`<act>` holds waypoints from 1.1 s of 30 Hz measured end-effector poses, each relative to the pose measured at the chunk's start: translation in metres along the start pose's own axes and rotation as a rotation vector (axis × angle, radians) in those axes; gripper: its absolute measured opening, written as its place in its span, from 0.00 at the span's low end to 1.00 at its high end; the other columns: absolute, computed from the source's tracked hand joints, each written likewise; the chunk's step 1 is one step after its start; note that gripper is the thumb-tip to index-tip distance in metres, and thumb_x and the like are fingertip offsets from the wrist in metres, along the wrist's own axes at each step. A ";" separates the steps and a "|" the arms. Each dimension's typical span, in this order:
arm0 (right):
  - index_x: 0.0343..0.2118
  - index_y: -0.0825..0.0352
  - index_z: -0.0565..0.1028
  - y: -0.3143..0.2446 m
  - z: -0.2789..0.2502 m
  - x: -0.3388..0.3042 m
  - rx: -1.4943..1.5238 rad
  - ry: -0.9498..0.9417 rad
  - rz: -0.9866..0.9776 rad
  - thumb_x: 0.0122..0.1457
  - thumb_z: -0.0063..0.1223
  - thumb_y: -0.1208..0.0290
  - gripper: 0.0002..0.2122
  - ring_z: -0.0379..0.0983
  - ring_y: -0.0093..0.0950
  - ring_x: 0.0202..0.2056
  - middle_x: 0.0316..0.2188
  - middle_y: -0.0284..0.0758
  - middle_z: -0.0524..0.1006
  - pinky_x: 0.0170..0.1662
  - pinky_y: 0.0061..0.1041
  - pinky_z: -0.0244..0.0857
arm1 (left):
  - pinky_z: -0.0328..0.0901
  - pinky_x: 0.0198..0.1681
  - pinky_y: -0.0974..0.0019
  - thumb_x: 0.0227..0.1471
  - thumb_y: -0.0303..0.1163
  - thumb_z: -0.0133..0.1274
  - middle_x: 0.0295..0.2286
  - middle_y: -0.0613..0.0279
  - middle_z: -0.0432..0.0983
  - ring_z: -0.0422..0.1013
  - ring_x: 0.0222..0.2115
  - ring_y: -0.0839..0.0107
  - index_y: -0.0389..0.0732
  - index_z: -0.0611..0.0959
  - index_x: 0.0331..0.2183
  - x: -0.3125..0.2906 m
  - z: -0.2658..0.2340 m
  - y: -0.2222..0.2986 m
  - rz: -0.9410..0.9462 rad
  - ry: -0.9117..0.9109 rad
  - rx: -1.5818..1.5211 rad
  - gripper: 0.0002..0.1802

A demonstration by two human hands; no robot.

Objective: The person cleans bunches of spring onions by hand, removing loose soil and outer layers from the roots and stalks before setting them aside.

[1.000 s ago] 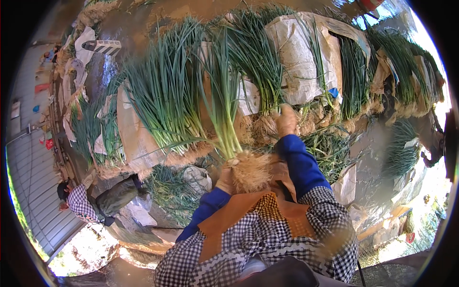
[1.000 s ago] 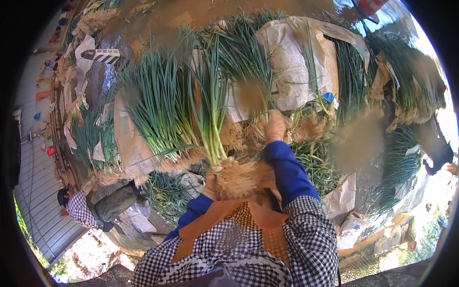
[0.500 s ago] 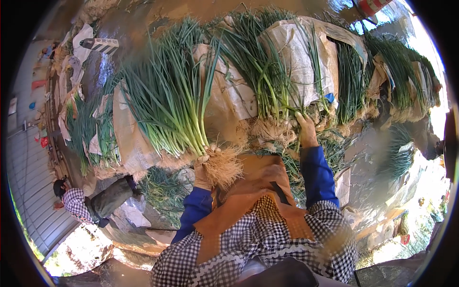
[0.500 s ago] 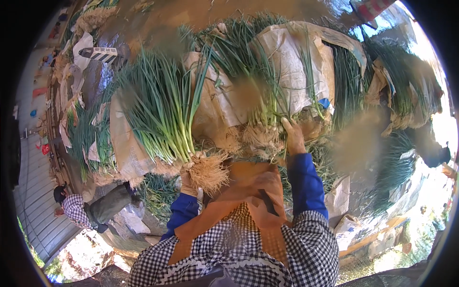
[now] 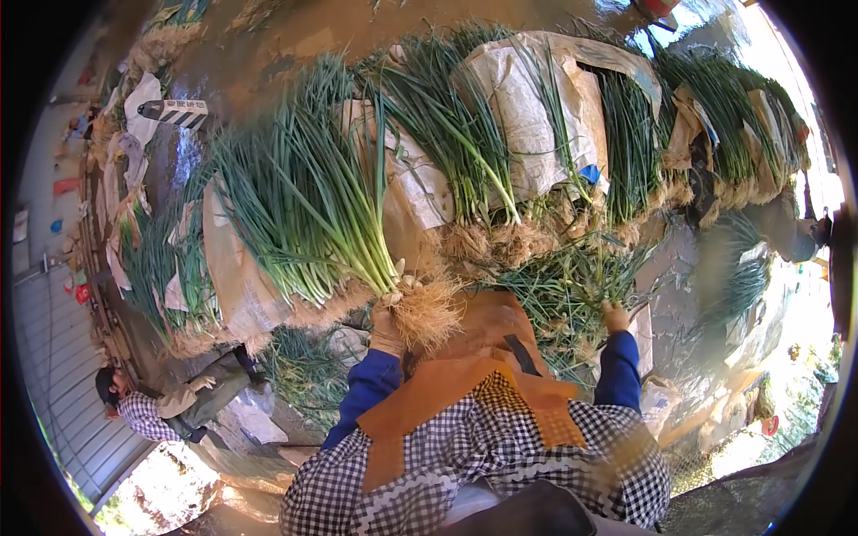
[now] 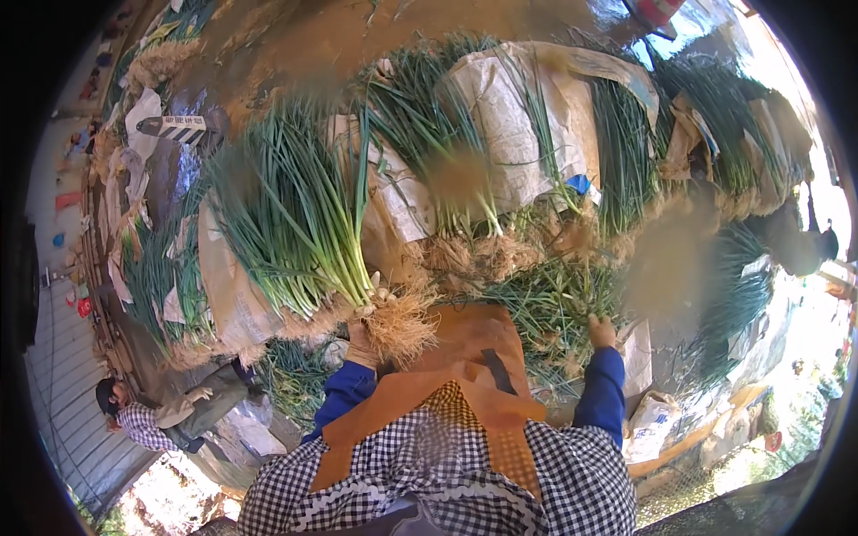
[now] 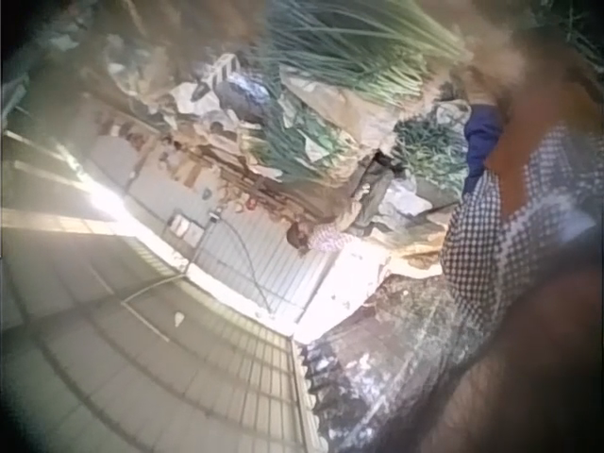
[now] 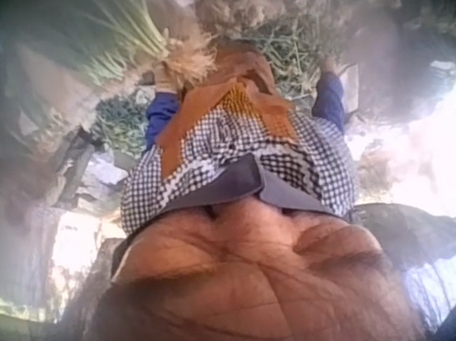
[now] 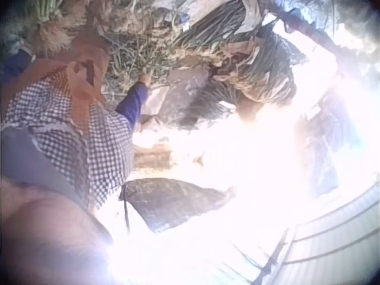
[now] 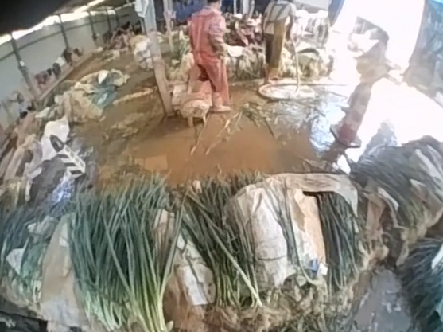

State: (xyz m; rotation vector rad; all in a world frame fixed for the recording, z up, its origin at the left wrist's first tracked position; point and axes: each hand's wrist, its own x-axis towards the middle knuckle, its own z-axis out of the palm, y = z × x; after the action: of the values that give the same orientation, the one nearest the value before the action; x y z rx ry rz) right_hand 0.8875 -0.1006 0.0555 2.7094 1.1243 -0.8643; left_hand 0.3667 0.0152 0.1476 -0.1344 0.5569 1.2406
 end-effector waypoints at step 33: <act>0.34 0.63 0.74 -0.354 0.051 0.057 -0.023 -0.087 -0.435 0.46 0.54 0.50 0.20 0.71 0.41 0.38 0.34 0.41 0.75 0.40 0.37 0.64 | 0.65 0.39 0.67 0.43 0.28 0.49 0.30 0.60 0.72 0.69 0.34 0.67 0.35 0.73 0.39 -0.020 -0.022 -0.013 -0.050 0.280 0.391 0.17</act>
State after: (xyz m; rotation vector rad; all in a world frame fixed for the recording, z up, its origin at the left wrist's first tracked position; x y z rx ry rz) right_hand 0.6572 0.1779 0.0294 2.4151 1.7238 -0.9971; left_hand 0.3677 -0.0149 0.1356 0.0090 1.0222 1.0489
